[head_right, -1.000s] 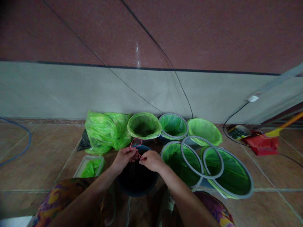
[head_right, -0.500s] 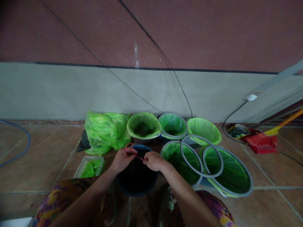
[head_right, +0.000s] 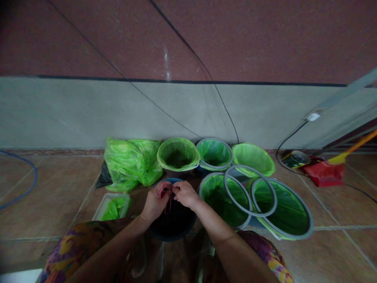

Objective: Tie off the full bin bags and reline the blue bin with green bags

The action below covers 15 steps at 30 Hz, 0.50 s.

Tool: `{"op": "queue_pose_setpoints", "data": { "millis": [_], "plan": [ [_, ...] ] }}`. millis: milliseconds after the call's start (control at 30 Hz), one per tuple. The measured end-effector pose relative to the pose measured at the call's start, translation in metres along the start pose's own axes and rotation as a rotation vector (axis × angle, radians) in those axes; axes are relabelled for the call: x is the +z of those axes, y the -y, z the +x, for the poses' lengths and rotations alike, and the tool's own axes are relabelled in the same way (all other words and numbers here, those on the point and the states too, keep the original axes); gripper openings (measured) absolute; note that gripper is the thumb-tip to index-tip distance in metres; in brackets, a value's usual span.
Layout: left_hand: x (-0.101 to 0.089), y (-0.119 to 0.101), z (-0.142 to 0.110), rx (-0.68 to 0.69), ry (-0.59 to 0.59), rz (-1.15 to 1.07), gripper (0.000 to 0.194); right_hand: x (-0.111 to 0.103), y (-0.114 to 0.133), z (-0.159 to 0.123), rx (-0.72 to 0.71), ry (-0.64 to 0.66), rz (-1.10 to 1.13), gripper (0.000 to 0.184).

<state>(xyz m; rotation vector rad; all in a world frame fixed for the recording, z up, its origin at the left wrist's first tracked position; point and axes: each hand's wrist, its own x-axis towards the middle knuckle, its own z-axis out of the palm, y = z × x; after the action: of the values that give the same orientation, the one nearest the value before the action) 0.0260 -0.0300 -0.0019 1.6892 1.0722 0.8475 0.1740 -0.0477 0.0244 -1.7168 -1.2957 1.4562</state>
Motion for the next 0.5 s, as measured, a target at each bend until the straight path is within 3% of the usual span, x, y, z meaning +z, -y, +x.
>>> {"op": "queue_pose_setpoints", "data": {
  "millis": [100, 300, 400, 500],
  "plan": [
    [0.001, 0.002, 0.0, -0.039, -0.045, 0.012, 0.023, -0.002, -0.003, 0.003, 0.084, -0.015, 0.083, 0.013],
    [0.0, 0.0, 0.0, -0.036, -0.038, 0.071, 0.02, 0.002, -0.011, 0.005, 0.091, -0.036, 0.162, 0.006],
    [-0.002, -0.001, 0.002, -0.06, 0.003, 0.057, 0.021, 0.003, -0.011, 0.005, 0.087, -0.061, 0.076, 0.011],
    [-0.007, -0.002, 0.005, -0.095, 0.043, 0.125, 0.017, -0.001, -0.008, 0.004, -0.003, -0.093, -0.21, 0.015]
  ]
}}
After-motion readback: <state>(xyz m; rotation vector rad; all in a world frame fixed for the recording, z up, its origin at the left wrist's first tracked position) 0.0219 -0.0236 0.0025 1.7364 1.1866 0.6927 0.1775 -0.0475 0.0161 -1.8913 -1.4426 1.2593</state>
